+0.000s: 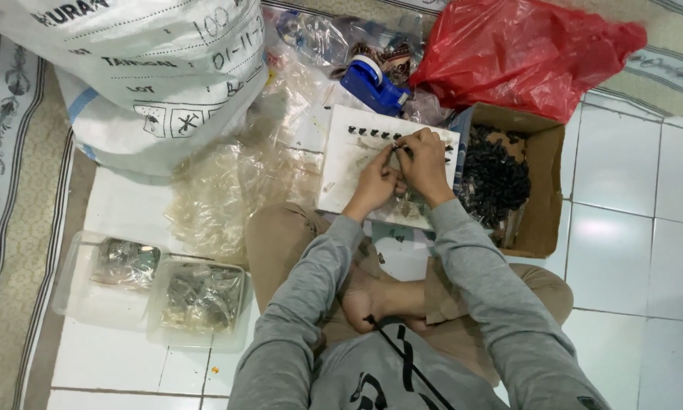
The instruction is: Assembling a pixel art design by placing small black plastic pegs into a white grid board.
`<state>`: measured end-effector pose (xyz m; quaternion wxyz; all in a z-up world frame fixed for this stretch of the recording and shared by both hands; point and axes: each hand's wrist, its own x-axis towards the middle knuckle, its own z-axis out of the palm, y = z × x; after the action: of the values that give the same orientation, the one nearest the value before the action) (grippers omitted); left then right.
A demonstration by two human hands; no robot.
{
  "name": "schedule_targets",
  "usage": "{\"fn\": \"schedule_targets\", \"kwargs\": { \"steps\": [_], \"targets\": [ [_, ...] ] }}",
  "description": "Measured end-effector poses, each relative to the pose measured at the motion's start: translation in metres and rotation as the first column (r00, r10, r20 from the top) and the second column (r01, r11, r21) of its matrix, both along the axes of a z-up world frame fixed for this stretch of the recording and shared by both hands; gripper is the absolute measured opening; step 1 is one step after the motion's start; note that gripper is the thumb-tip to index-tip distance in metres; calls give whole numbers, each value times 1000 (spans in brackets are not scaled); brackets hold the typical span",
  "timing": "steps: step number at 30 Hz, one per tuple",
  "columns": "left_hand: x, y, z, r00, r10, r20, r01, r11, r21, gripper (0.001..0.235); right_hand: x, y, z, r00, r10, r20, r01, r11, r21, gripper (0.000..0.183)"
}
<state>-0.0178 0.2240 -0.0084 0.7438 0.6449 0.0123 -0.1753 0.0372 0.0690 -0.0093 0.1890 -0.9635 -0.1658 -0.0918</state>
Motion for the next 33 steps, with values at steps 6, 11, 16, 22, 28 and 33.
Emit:
{"fn": "schedule_targets", "kwargs": {
  "steps": [6, 11, 16, 22, 28, 33],
  "targets": [
    [-6, 6, 14, 1000, 14, -13, -13, 999, 40, 68, -8, 5, 24, 999, 3, -43, 2, 995, 100, 19],
    [-10, 5, 6, 1000, 16, -20, -16, 1000, -14, 67, -14, -11, 47, 999, -37, 5, 36, 991, 132, 18],
    [-20, 7, -15, 999, 27, 19, -28, 995, 93, 44, -35, -72, 72, 996, -86, -22, 89, 961, 262, 15],
    [-43, -3, -16, 996, 55, 72, -72, 965, 251, 20, -77, -195, 70, 954, -263, -142, 286, 940, 185, 15],
    [-55, -73, 65, 965, -216, 149, 152, 923, 353, 29, -116, -260, 7, 623, -472, -624, 559, 826, -68, 40],
    [-37, -150, 73, 882, -428, 195, 274, 804, 529, 27, -103, -242, 4, 561, -348, -751, 530, 848, 4, 45]
  ]
}}
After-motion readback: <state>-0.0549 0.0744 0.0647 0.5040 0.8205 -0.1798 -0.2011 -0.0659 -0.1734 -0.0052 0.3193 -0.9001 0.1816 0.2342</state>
